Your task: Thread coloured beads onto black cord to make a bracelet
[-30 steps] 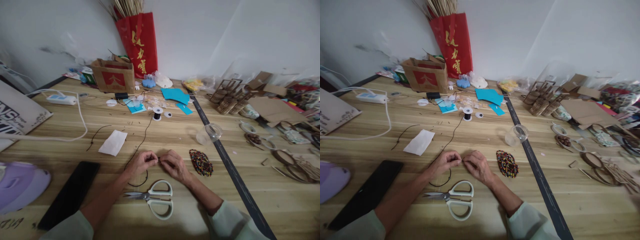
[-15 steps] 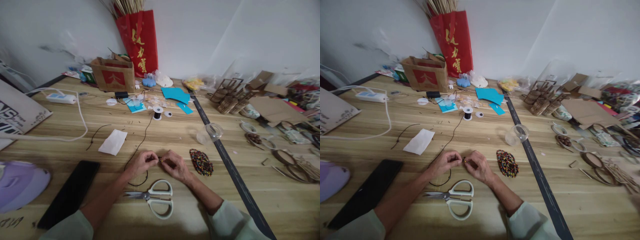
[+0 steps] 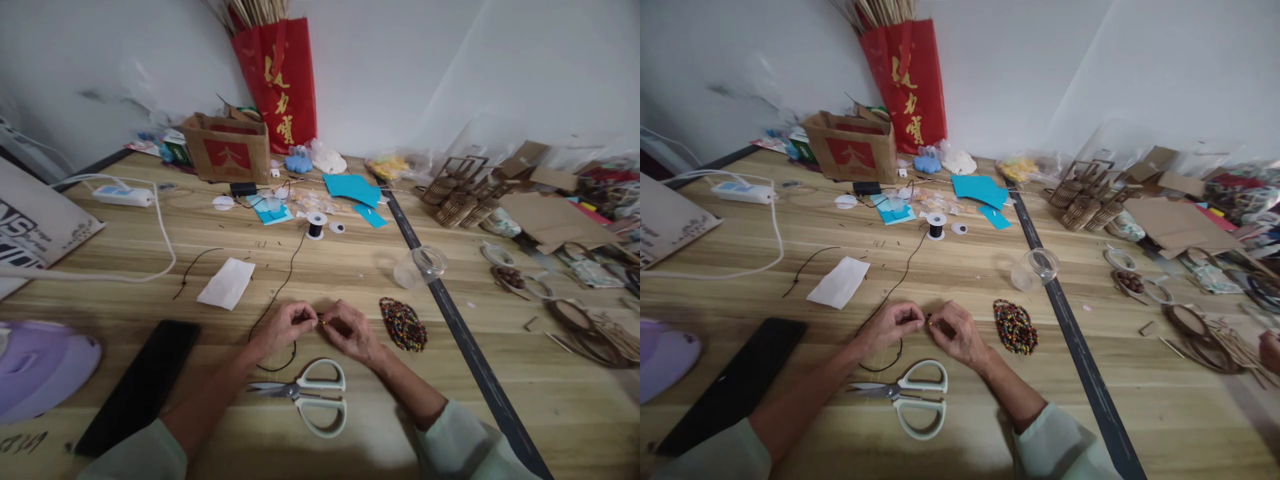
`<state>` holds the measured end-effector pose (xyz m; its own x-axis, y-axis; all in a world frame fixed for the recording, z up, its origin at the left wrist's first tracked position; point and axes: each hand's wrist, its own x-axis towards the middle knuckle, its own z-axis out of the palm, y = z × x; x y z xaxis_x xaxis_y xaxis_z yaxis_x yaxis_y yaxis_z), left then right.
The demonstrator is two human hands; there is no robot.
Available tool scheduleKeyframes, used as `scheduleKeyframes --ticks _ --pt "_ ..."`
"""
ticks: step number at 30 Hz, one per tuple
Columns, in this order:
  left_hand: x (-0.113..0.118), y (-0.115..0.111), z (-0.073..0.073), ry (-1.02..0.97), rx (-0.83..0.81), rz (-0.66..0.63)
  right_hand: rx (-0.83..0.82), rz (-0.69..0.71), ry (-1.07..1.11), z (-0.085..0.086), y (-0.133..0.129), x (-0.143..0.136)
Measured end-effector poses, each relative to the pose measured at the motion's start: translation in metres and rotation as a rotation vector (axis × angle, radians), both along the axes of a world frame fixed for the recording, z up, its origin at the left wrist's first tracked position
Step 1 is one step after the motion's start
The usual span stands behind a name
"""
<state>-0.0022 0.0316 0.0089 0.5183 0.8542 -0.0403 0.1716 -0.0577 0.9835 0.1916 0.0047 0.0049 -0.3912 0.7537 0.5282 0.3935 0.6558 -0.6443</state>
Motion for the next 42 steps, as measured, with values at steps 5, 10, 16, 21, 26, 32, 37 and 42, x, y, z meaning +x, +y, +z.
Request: scheduleKeyframes --ticks 5,10,16,21,26,32,37,42 --pt "-0.0001 -0.0002 0.0012 -0.004 0.004 -0.005 0.002 -0.002 0.001 -0.0022 0.0003 0.0001" --pt "0.0001 -0.0004 0.0015 0.01 0.014 0.001 0.005 -0.006 -0.004 -0.0016 0.0004 -0.0003" --pt "0.0003 -0.0006 -0.0012 0.0 0.0 -0.001 0.008 0.005 0.001 -0.0035 0.0007 0.0004" --pt "0.0003 -0.0005 -0.0018 0.024 0.001 -0.004 0.007 0.01 -0.002 -0.0031 0.0007 0.0002" --pt "0.0006 -0.0003 -0.0014 0.039 0.013 -0.011 0.003 0.014 0.008 -0.0013 0.0005 -0.0004" --pt "0.001 0.0001 -0.0035 0.046 0.03 -0.014 -0.007 0.018 -0.004 -0.0029 0.0004 0.0007" --pt "0.0012 -0.0004 -0.0016 0.039 0.012 -0.016 -0.005 0.022 0.007 -0.0023 0.0004 0.0004" --pt "0.0017 -0.0014 0.0018 0.055 0.012 -0.016 0.001 0.021 0.01 -0.0005 0.0007 -0.0007"
